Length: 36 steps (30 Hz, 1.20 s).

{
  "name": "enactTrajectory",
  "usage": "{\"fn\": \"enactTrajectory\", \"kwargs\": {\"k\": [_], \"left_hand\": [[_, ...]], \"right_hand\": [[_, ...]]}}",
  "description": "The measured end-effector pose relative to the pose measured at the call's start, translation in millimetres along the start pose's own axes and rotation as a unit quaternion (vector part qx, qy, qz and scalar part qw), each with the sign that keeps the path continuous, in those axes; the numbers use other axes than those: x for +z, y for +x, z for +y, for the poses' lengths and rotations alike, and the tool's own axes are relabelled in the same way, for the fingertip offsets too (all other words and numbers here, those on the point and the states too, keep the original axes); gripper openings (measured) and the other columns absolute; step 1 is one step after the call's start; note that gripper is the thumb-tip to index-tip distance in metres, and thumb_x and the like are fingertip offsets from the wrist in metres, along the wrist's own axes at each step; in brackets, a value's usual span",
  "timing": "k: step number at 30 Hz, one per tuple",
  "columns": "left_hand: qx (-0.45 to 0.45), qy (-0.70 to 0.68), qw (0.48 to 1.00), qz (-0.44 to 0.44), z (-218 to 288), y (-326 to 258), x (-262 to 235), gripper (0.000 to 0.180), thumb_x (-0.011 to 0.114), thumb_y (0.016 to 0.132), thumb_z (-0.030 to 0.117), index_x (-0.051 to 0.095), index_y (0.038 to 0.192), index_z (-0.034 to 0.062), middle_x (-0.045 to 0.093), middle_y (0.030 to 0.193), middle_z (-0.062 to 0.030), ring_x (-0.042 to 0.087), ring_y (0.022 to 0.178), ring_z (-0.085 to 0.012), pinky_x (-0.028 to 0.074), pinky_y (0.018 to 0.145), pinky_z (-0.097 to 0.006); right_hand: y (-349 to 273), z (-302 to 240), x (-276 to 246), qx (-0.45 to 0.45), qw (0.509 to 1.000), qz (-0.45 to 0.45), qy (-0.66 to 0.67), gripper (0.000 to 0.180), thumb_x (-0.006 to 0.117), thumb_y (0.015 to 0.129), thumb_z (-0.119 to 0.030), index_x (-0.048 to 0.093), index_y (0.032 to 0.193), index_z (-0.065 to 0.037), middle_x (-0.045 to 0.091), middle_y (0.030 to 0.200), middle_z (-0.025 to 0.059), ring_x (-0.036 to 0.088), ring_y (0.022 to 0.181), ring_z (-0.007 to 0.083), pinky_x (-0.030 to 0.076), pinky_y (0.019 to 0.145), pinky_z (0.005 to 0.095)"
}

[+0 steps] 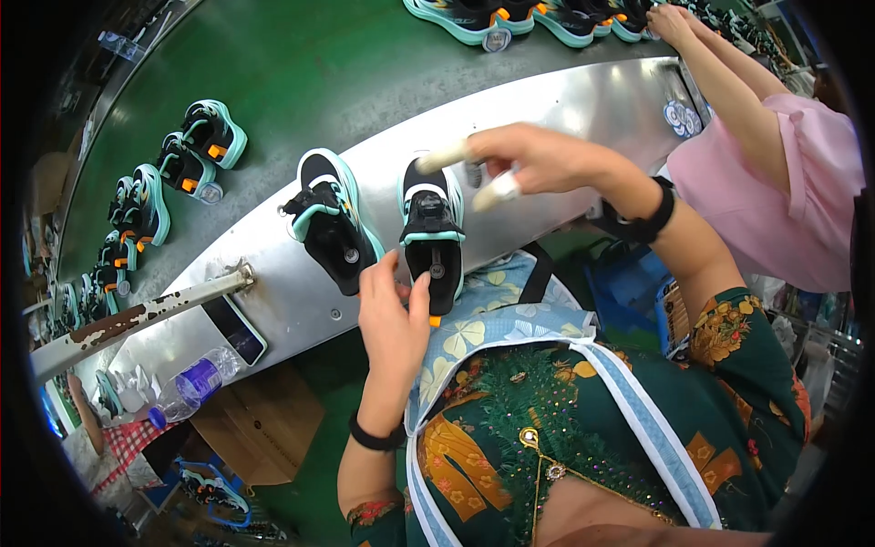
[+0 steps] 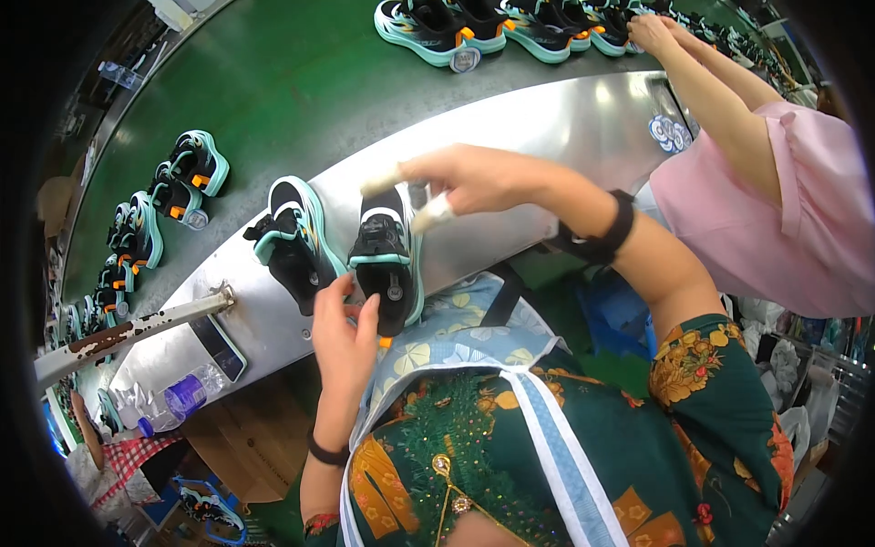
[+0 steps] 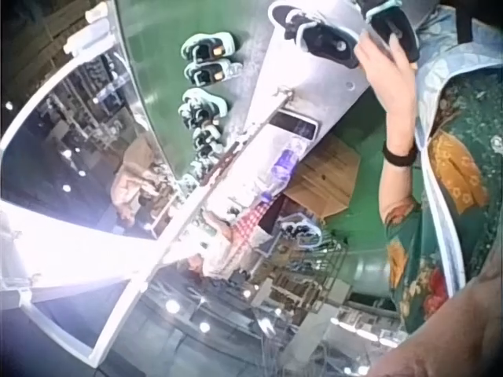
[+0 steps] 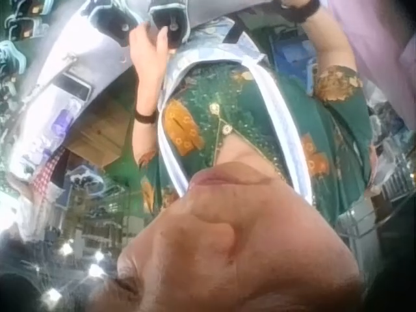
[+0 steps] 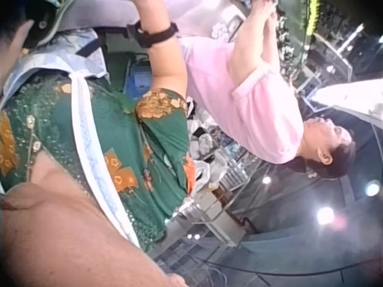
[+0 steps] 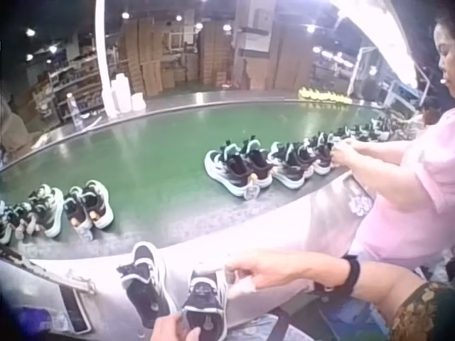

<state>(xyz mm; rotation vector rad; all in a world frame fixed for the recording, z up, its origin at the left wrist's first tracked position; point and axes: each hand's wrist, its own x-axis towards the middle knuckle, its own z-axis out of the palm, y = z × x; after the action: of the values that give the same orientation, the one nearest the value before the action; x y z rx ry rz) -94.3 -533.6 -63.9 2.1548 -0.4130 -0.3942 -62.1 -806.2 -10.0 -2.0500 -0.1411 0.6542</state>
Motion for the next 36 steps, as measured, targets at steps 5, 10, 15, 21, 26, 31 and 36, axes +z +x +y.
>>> {"fn": "enactTrajectory", "kwargs": {"k": [5, 10, 15, 21, 26, 31, 36], "left_hand": [[0.021, 0.036, 0.999, 0.014, -24.3, 25.2, 19.8, 0.017, 0.058, 0.088, 0.005, 0.061, 0.100, -0.0057, 0.060, 0.078, -0.0138, 0.059, 0.067, -0.0258, 0.047, 0.065, -0.034], [-0.131, -0.108, 0.986, 0.004, -20.7, 27.9, 19.7, 0.014, 0.056, 0.091, 0.008, 0.061, 0.093, -0.0045, 0.062, 0.078, -0.0103, 0.057, 0.065, -0.0153, 0.047, 0.063, -0.030], [-0.258, -0.282, 0.916, -0.124, 14.4, 20.8, -0.5, 0.030, 0.058, 0.096, 0.025, 0.065, 0.089, -0.0031, 0.061, 0.070, -0.0018, 0.050, 0.057, -0.0046, 0.039, 0.052, -0.020], [-0.280, -0.352, 0.877, -0.170, 14.7, 21.6, 13.2, 0.021, 0.062, 0.093, 0.020, 0.071, 0.092, 0.0006, 0.063, 0.072, 0.0017, 0.041, 0.055, -0.0013, 0.033, 0.051, -0.019], [-0.247, -0.325, 0.898, -0.163, 18.6, 19.2, 10.2, 0.020, 0.061, 0.093, 0.017, 0.070, 0.092, -0.0001, 0.064, 0.074, 0.0033, 0.044, 0.058, -0.0022, 0.036, 0.052, -0.020], [-0.080, -0.132, 0.986, 0.057, 9.1, 21.6, -45.8, 0.020, 0.057, 0.093, 0.013, 0.066, 0.103, -0.0026, 0.067, 0.085, -0.0049, 0.059, 0.071, -0.0105, 0.046, 0.062, -0.024], [-0.136, -0.050, 0.974, 0.175, -61.4, 56.6, -48.4, 0.022, 0.054, 0.096, 0.013, 0.063, 0.109, -0.0021, 0.065, 0.084, -0.0053, 0.057, 0.068, -0.0080, 0.044, 0.055, -0.021]], "right_hand": [[46.7, 5.5, 39.5, -0.193, 0.975, -0.036, -0.100, 0.053, 0.073, 0.071, -0.010, 0.057, 0.122, -0.013, 0.060, 0.086, 0.0101, 0.062, 0.081, 0.0283, 0.049, 0.069, 0.0382], [35.8, -6.8, 39.3, -0.136, 0.938, -0.129, -0.292, 0.047, 0.072, 0.069, -0.009, 0.056, 0.113, -0.012, 0.059, 0.085, 0.0143, 0.063, 0.076, 0.0361, 0.049, 0.064, 0.0441], [24.2, 3.4, 43.7, -0.130, 0.950, -0.066, -0.276, 0.047, 0.071, 0.069, -0.006, 0.057, 0.114, -0.011, 0.059, 0.081, 0.0149, 0.063, 0.078, 0.0358, 0.049, 0.066, 0.0431], [19.2, 30.9, 41.9, -0.125, 0.989, -0.026, 0.079, 0.039, 0.071, 0.075, -0.010, 0.063, 0.113, -0.007, 0.063, 0.083, 0.0166, 0.062, 0.080, 0.0364, 0.049, 0.070, 0.0397], [13.2, 4.1, 50.6, -0.048, 0.971, 0.091, -0.217, 0.025, 0.071, 0.079, -0.023, 0.070, 0.097, -0.006, 0.068, 0.090, 0.0149, 0.064, 0.080, 0.0358, 0.050, 0.070, 0.0395], [44.0, -20.8, -10.1, -0.013, 0.985, -0.053, -0.162, 0.037, 0.073, 0.078, -0.031, 0.069, 0.108, -0.010, 0.068, 0.085, 0.0157, 0.065, 0.076, 0.0320, 0.049, 0.068, 0.0406], [126.9, -15.1, 22.2, -0.158, 0.987, -0.020, 0.002, 0.051, 0.079, 0.070, -0.024, 0.061, 0.117, -0.016, 0.066, 0.095, 0.0168, 0.064, 0.085, 0.0352, 0.049, 0.073, 0.0432]]}}
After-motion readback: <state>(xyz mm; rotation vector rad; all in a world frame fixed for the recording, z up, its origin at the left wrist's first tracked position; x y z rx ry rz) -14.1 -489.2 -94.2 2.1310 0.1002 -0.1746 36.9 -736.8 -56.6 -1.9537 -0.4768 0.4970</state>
